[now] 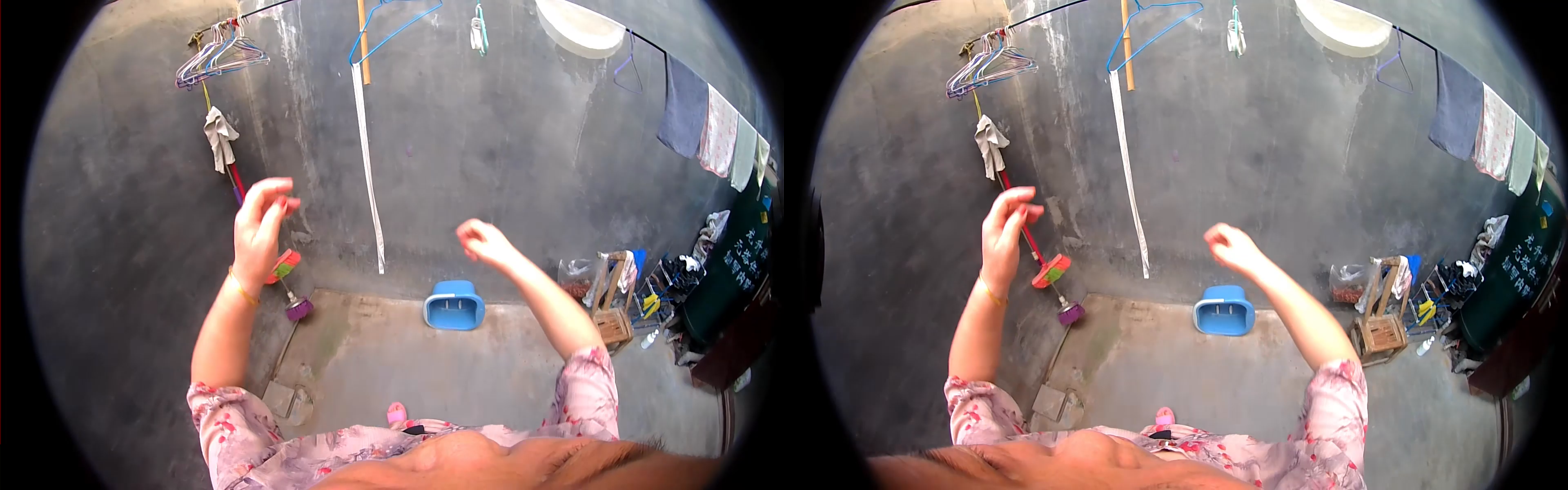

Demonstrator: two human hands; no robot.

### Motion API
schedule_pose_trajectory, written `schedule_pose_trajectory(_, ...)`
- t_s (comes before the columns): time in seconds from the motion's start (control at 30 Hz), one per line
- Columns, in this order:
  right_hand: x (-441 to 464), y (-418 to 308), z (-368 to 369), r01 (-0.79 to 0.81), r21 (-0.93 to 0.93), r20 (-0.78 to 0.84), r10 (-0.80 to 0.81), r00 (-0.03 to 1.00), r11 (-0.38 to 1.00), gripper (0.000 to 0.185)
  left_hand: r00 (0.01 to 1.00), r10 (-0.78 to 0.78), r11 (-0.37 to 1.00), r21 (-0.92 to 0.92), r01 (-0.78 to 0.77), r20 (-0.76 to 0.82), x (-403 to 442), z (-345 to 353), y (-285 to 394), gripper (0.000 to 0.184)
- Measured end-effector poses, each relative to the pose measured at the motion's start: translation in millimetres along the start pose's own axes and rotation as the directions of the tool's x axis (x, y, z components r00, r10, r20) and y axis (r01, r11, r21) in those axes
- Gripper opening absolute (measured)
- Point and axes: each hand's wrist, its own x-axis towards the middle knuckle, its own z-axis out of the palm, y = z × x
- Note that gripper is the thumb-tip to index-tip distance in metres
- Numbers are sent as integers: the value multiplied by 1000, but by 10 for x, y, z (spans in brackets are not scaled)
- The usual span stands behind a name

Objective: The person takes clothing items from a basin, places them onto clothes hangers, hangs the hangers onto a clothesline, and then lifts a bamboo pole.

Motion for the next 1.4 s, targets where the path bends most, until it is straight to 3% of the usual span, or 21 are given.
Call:
schedule_pose_trajectory(0.03, 414, -148, 4, 35, -93, 40, -31, 999, 995, 23, 1000, 3, 1000, -17, -3, -2, 213, 7, -133, 22)
schedule_pose_trajectory(0.07, 727, -387, 57, 59, 4, 54, -59, 997, 998, 29, 999, 45, 998, 49, -45, 10, 429, 6, -272, 25)
schedule_pose_trajectory(0.1, 1072, -537, 65, 53, 17, 69, -54, 996, 998, 33, 998, 66, 997, -44, -66, -5, 657, 27, -470, 26)
schedule_pose_trajectory(0.3, 3081, -1004, 40, 65, -211, -93, -86, 992, 975, 46, 967, 251, 941, 242, -235, -38, 2190, 126, -1330, 29)
schedule_pose_trajectory(0.37, 3556, -1110, 20, 32, -263, -149, -73, 986, 964, 57, 970, 225, 949, 248, -196, -96, 2649, 255, -1674, 35)
schedule_pose_trajectory(0.43, 3911, -1176, 93, 52, -171, -246, -93, 965, 984, 64, 971, 200, 945, 288, -155, -131, 3065, 384, -1951, 41)
schedule_pose_trajectory(0.63, 4598, -1392, 314, 72, -23, -285, -75, 956, 997, 77, 954, 172, 878, 477, -35, -246, 3874, 741, -2357, 57)
schedule_pose_trajectory(0.67, 4671, -1406, 329, 45, -61, -289, -60, 955, 997, 72, 961, 132, 878, 480, 1, -244, 3978, 769, -2370, 58)
schedule_pose_trajectory(0.7, 4670, -1447, 352, 56, -44, -289, -66, 955, 997, 51, 966, 92, 875, 482, 38, -243, 4048, 799, -2352, 59)
schedule_pose_trajectory(0.77, 4815, -1429, 317, 80, -59, -261, -93, 961, 995, 26, 974, -9, 879, 463, 116, -227, 4150, 852, -2319, 50)
schedule_pose_trajectory(0.83, 4912, -1397, 275, 101, -27, -235, -105, 966, 994, 17, 986, -119, 866, 474, 159, -115, 4295, 864, -2324, 44)
schedule_pose_trajectory(0.87, 4944, -1359, 250, 109, -12, -224, -109, 969, 994, 13, 987, -57, 858, 498, 125, -149, 4346, 907, -2404, 34)
schedule_pose_trajectory(1.0, 4842, -1340, 193, 186, -204, -258, -237, 937, 961, 11, 988, 12, 823, 563, 77, -153, 4400, 897, -2537, 29)
schedule_pose_trajectory(1.1, 4665, -1332, 100, 193, -308, -228, -269, 936, 932, 12, 994, 43, 669, 742, 47, -101, 4289, 924, -2386, 27)
schedule_pose_trajectory(1.4, 4486, -1194, -203, 161, -329, -262, -253, 931, 931, 14, 998, 60, 554, 832, -33, 0, 4241, 1122, -2312, 26)
